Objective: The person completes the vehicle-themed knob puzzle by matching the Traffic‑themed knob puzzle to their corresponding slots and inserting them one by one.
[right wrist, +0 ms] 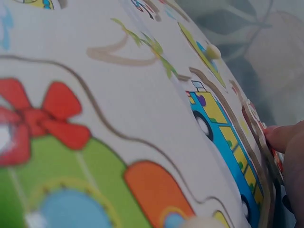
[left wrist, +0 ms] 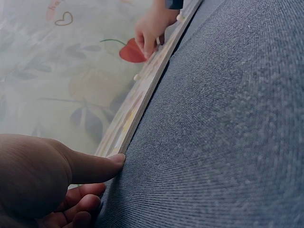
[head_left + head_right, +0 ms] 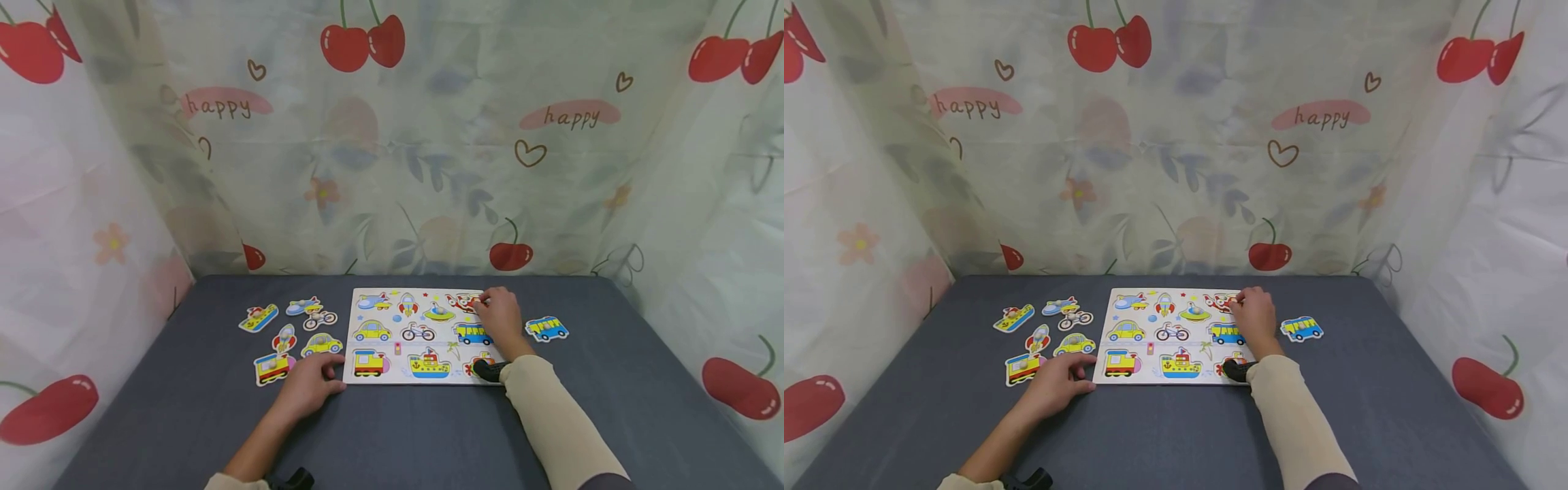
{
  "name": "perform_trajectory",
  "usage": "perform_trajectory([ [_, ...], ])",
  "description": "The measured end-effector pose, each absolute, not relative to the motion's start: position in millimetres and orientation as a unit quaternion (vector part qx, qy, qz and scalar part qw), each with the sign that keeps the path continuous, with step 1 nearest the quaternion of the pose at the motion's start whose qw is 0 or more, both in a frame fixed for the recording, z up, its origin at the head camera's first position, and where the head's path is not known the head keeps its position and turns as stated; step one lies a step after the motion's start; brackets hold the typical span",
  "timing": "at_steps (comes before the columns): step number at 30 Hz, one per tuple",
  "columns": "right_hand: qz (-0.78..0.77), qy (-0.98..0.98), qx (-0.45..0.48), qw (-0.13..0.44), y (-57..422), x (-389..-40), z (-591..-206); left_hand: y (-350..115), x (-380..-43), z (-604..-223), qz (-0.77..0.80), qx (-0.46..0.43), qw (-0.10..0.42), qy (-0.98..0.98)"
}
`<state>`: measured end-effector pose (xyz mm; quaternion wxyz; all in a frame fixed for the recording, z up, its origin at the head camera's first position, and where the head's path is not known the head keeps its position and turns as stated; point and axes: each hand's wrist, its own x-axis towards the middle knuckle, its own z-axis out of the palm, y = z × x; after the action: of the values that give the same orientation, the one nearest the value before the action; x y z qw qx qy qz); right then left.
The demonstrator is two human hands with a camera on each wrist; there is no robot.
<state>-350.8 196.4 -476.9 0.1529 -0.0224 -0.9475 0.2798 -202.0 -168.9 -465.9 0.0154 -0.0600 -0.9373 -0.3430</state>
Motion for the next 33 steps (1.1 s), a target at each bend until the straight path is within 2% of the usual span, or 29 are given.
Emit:
perform_trajectory([
  [13,0.282,-0.945,-0.017,0.167,186,-349,-481,-169,-202,-465,-0.344,-0.051,0.003,-0.937],
  [28,0.263,-0.954,-0.024,0.138,174,-351,-473,-170,-204,-470,-0.344,-0.064,0.015,-0.936],
  [33,0.264,-0.955,-0.035,0.132,172,-352,-473,-169,-204,-468,-0.344,-0.049,0.005,-0.938],
])
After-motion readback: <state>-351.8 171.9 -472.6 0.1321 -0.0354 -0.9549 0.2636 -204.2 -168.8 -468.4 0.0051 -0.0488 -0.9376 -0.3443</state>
